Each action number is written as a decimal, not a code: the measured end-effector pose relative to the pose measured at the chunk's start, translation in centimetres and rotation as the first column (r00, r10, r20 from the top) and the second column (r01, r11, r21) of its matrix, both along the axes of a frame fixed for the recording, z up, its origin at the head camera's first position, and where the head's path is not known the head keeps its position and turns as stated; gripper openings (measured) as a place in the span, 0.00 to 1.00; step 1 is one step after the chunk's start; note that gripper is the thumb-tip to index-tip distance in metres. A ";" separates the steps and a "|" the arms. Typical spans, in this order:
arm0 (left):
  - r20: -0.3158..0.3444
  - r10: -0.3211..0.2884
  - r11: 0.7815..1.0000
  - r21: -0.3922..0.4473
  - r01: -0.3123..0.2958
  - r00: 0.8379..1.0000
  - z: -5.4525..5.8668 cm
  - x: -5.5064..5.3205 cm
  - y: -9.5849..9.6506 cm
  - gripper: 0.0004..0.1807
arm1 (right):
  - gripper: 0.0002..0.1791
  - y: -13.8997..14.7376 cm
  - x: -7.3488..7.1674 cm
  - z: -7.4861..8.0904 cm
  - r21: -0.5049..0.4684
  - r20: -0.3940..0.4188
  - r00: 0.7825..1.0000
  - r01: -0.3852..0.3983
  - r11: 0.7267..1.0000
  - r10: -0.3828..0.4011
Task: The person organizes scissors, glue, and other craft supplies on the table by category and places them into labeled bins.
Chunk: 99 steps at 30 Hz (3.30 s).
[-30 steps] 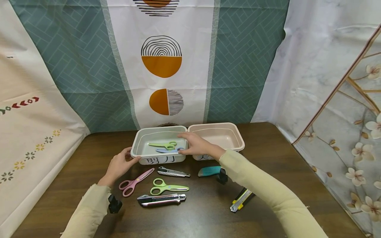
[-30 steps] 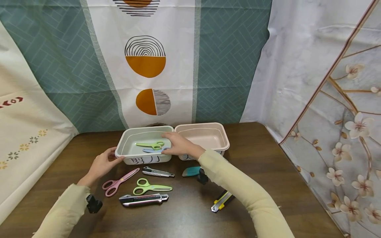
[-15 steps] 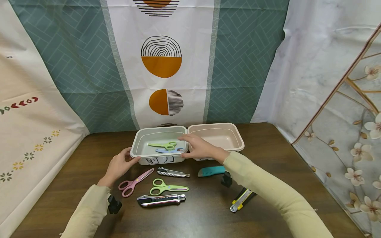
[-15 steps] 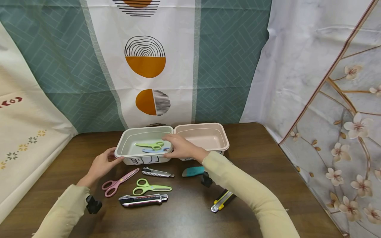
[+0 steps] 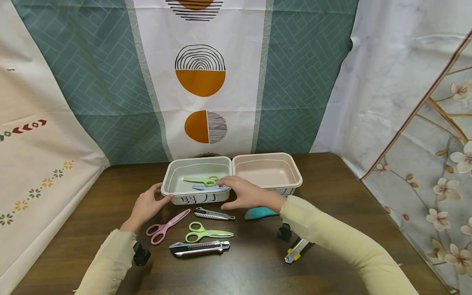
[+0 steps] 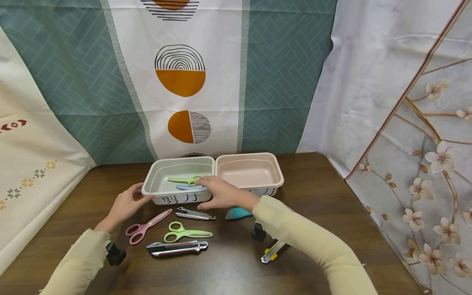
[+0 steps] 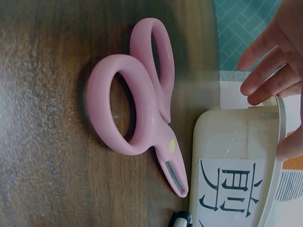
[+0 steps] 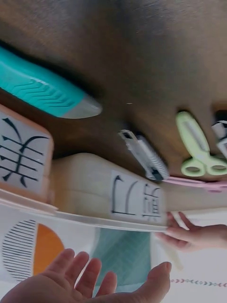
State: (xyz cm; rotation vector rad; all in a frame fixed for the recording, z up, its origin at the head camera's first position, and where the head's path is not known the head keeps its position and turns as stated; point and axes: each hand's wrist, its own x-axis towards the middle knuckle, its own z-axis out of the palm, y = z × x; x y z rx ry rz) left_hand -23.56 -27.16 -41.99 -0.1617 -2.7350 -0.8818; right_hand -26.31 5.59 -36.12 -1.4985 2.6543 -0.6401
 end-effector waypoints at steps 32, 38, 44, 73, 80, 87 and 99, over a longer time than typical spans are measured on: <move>0.007 0.008 1.000 0.008 -0.008 1.000 0.1 0.0 0.2 0.33 | 0.33 -0.6 4.3 -5.2 -0.005 0.064 0.996 -0.068 0.998 0.068; 0.010 0.009 1.000 0.011 -0.009 1.000 0.1 0.0 0.2 0.33 | 0.24 -0.8 4.4 -6.2 -0.068 0.107 0.992 -0.056 0.996 0.063; 0.016 0.012 1.000 0.013 -0.012 1.000 0.1 0.0 0.2 0.33 | 0.21 -0.9 4.6 -7.0 -0.036 0.121 0.992 -0.024 0.999 0.028; 0.010 0.007 1.000 0.020 -0.007 1.000 -0.3 -0.1 -0.1 0.34 | 0.07 -2.0 4.5 -8.5 0.021 0.109 0.991 0.080 0.997 -0.082; 0.005 0.011 1.000 0.017 -0.011 1.000 -0.3 -0.2 -0.1 0.33 | 0.08 -2.1 4.4 -8.5 0.004 0.176 0.980 0.099 0.995 -0.098; 0.006 0.008 1.000 0.018 -0.008 1.000 -0.3 -0.1 0.0 0.34 | 0.09 -2.1 4.3 -8.6 -0.016 0.242 0.965 0.109 0.994 -0.102; -0.044 0.007 0.999 0.035 -0.005 0.999 -0.2 0.0 0.2 0.34 | 0.09 -1.9 4.1 -8.3 -0.042 0.337 0.939 0.082 0.996 -0.063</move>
